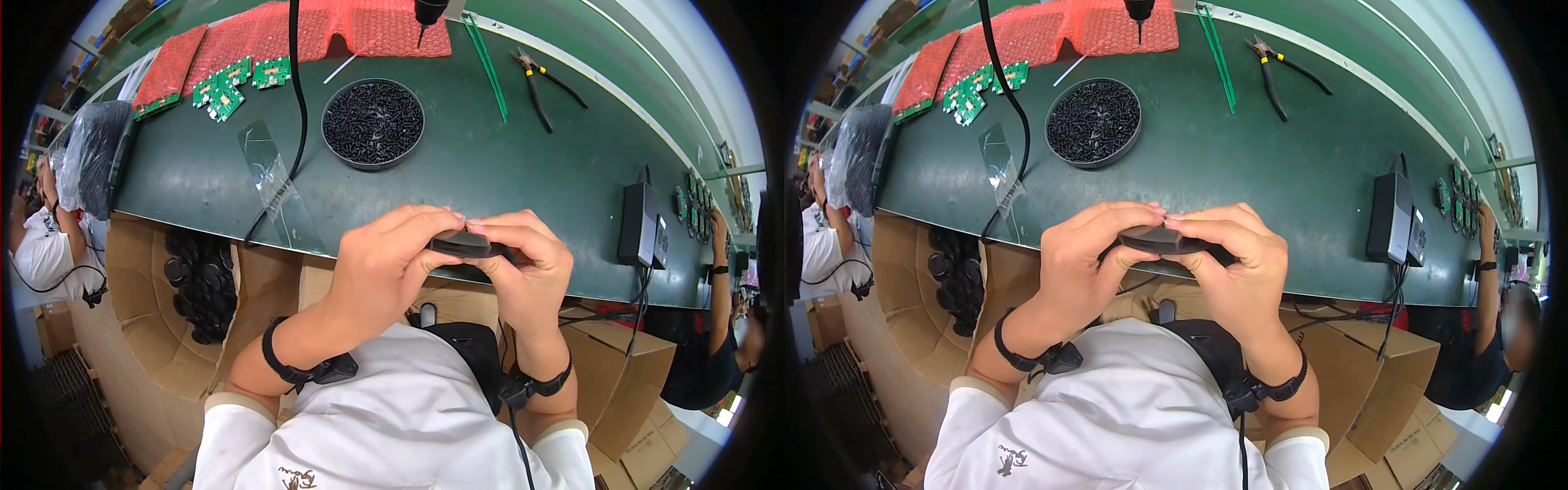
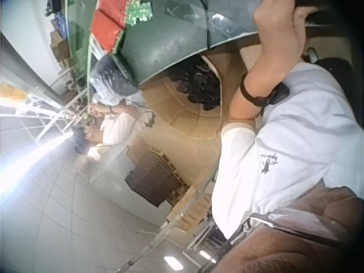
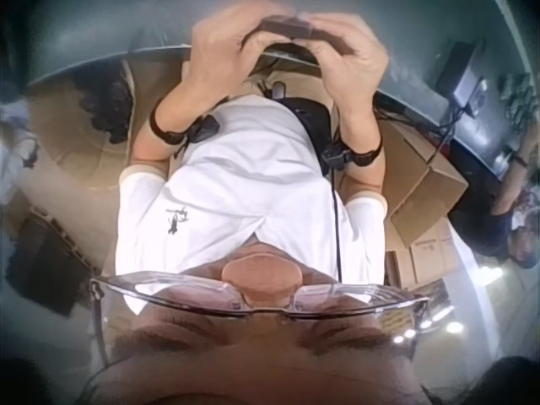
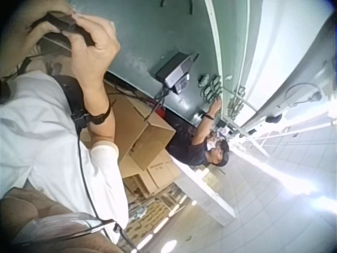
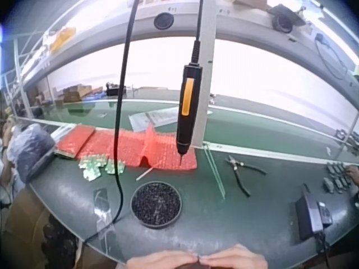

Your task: The person assembles small electronic devices by inserting circuit boards into black plastic housings. They use a hot air gun to heat the components, likely for securing them, and then place the finished units into a cardboard box. The process is repeated for multiple units throughout the clip.

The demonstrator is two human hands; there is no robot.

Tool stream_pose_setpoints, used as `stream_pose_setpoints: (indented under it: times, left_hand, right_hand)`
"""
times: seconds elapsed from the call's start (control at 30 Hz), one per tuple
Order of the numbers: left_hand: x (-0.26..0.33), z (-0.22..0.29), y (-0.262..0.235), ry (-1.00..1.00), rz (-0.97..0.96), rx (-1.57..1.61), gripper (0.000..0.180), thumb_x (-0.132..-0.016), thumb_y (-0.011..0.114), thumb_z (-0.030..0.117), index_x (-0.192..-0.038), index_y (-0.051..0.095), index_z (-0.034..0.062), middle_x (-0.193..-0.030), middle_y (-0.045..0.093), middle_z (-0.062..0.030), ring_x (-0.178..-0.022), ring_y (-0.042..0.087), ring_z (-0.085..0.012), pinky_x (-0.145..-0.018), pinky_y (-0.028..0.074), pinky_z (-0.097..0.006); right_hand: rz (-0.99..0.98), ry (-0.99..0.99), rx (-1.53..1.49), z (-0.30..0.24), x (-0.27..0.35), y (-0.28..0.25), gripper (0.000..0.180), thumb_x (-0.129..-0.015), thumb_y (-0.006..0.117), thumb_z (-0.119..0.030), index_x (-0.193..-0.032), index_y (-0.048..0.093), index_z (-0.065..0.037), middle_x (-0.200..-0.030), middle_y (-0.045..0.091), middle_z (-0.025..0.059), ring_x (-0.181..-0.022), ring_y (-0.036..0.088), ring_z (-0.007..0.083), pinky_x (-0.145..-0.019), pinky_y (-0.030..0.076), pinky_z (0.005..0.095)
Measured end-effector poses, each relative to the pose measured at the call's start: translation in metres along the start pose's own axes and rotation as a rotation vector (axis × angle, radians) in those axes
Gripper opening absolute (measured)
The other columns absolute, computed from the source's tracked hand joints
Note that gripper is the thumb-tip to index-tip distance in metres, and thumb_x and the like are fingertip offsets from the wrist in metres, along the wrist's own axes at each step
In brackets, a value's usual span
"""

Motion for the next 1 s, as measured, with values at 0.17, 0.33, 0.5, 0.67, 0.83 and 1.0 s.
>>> stream_pose_setpoints:
  times: [0.17, 0.33, 0.5, 0.67, 0.83, 1.0]
  left_hand:
    - [0.001, 0.0, 0.002, -0.009, 0.037, 0.02, 0.03, -0.08, 0.079, 0.003, -0.108, 0.072, 0.0017, -0.103, 0.075, -0.0153, -0.097, 0.074, -0.0316, -0.075, 0.06, -0.037]
    - [-0.004, -0.004, -0.002, -0.051, -0.007, 0.129, 0.028, -0.077, 0.082, 0.002, -0.105, 0.075, 0.0014, -0.101, 0.076, -0.0167, -0.093, 0.075, -0.0316, -0.077, 0.061, -0.035]
    - [-0.005, -0.004, -0.009, -0.18, -0.065, 0.251, 0.03, -0.075, 0.082, 0.001, -0.105, 0.078, -0.0002, -0.108, 0.078, -0.018, -0.1, 0.076, -0.0264, -0.088, 0.06, -0.034]
    - [-0.005, -0.007, -0.012, -0.215, -0.086, 0.314, 0.031, -0.074, 0.084, 0.002, -0.104, 0.078, -0.0002, -0.106, 0.078, -0.0166, -0.099, 0.076, -0.0257, -0.087, 0.059, -0.034]
    - [-0.003, -0.012, -0.011, -0.26, -0.098, 0.396, 0.031, -0.075, 0.085, 0.004, -0.105, 0.078, 0.0016, -0.103, 0.077, -0.0129, -0.095, 0.073, -0.023, -0.086, 0.057, -0.031]
    - [0.001, -0.008, -0.01, -0.411, -0.103, 0.564, 0.033, -0.079, 0.082, -0.003, -0.111, 0.076, -0.0022, -0.113, 0.073, -0.0145, -0.106, 0.07, -0.0215, -0.095, 0.055, -0.032]
  right_hand:
    - [-0.003, 0.039, -0.082, 0.002, 0.002, 0.0, 0.023, -0.074, 0.082, 0.004, -0.095, 0.079, -0.003, -0.1, 0.078, 0.0111, -0.091, 0.071, 0.021, -0.081, 0.056, 0.0316]
    - [-0.045, 0.012, -0.134, 0.008, 0.0, -0.002, 0.025, -0.074, 0.084, 0.002, -0.098, 0.079, -0.003, -0.1, 0.077, 0.0123, -0.094, 0.07, 0.0219, -0.082, 0.057, 0.0318]
    - [-0.087, -0.014, -0.187, 0.009, -0.005, -0.002, 0.025, -0.075, 0.085, 0.002, -0.099, 0.079, -0.003, -0.1, 0.076, 0.0119, -0.095, 0.07, 0.0223, -0.082, 0.057, 0.0325]
    - [-0.133, -0.03, -0.158, 0.01, -0.007, -0.005, 0.024, -0.076, 0.084, 0.003, -0.099, 0.078, -0.002, -0.103, 0.076, 0.0126, -0.095, 0.07, 0.0221, -0.083, 0.057, 0.0326]
    - [-0.122, 0.058, -0.252, 0.005, -0.006, -0.002, 0.023, -0.078, 0.081, 0.007, -0.1, 0.076, 0.002, -0.106, 0.073, 0.0143, -0.095, 0.071, 0.0205, -0.084, 0.059, 0.0312]
    - [-0.106, 0.141, -0.347, 0.005, -0.004, 0.001, 0.021, -0.08, 0.079, 0.01, -0.099, 0.074, 0.004, -0.108, 0.071, 0.0138, -0.096, 0.071, 0.019, -0.085, 0.06, 0.0297]
Point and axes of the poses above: each hand's wrist, its own x-axis away from the middle knuckle, its own y-axis out of the palm, z = x × y, the point moved 1 cm from there along -x, towards the middle knuckle
